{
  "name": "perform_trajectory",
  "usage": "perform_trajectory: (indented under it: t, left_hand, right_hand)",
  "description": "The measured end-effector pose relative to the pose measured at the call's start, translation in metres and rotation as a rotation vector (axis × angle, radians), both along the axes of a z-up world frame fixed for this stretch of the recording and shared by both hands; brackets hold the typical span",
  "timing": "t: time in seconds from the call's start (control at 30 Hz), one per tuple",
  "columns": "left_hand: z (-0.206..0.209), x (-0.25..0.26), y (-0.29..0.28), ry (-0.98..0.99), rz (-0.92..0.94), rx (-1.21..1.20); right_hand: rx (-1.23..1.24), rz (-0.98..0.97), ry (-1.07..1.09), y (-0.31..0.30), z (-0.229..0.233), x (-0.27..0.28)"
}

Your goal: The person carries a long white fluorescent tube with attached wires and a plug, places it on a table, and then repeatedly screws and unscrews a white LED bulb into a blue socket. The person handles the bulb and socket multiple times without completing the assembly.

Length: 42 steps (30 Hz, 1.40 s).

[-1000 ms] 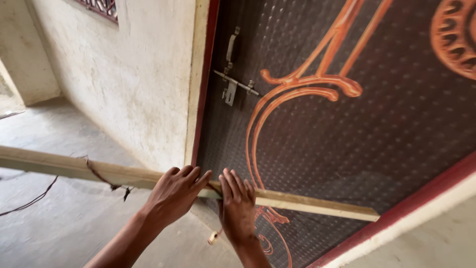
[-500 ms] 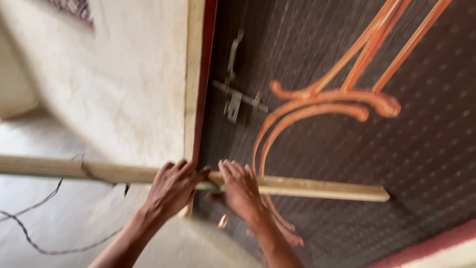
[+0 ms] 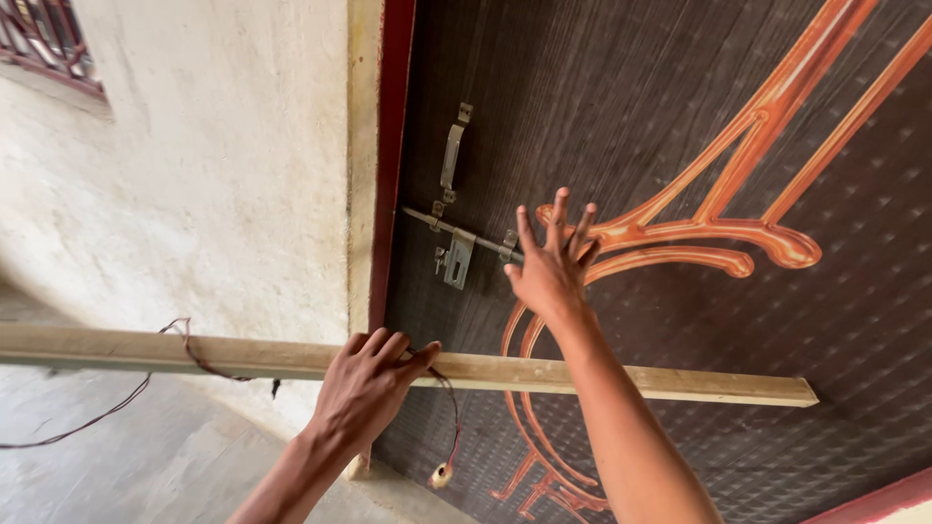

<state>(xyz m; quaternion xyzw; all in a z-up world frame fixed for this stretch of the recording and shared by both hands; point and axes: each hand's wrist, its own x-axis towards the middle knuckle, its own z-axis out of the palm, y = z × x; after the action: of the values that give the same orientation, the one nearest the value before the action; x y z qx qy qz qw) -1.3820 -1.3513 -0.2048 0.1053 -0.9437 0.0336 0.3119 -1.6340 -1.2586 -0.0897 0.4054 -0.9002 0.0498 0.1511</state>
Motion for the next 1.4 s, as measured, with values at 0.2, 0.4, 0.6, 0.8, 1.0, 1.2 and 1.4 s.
perform_trajectory:
  t: [0.2, 0.4, 0.6, 0.8, 1.0, 1.2, 1.4]
  left_hand:
    - [-0.013, 0.001, -0.017, -0.010, -0.007, 0.107]
    - [-0.021, -0.006, -0.032, -0.081, 0.002, 0.212]
    - [-0.025, -0.014, -0.035, -0.028, -0.016, 0.192]
    - [-0.033, -0.012, -0.040, -0.067, 0.012, 0.214]
    - [-0.044, -0.005, -0.045, -0.019, 0.045, 0.244]
    - [-0.048, -0.004, -0.044, 0.108, 0.067, 0.392]
    - [-0.040, -0.024, -0.040, 0.231, 0.056, 0.597]
  right_hand:
    - [0.070, -0.068, -0.035, -0.003, -0.021, -0.051]
    - [0.138, -0.107, 0.069, -0.008, -0.043, -0.062]
    - [0.139, -0.113, 0.087, -0.010, -0.046, -0.073]
    - [0.125, -0.092, 0.095, -0.008, -0.050, -0.082]
    - [0.254, -0.150, 0.002, -0.007, -0.023, -0.076]
    - [0.203, -0.080, 0.024, -0.006, 0.032, -0.076]
    - [-0.162, 0.224, 0.402, 0.013, 0.059, -0.056]
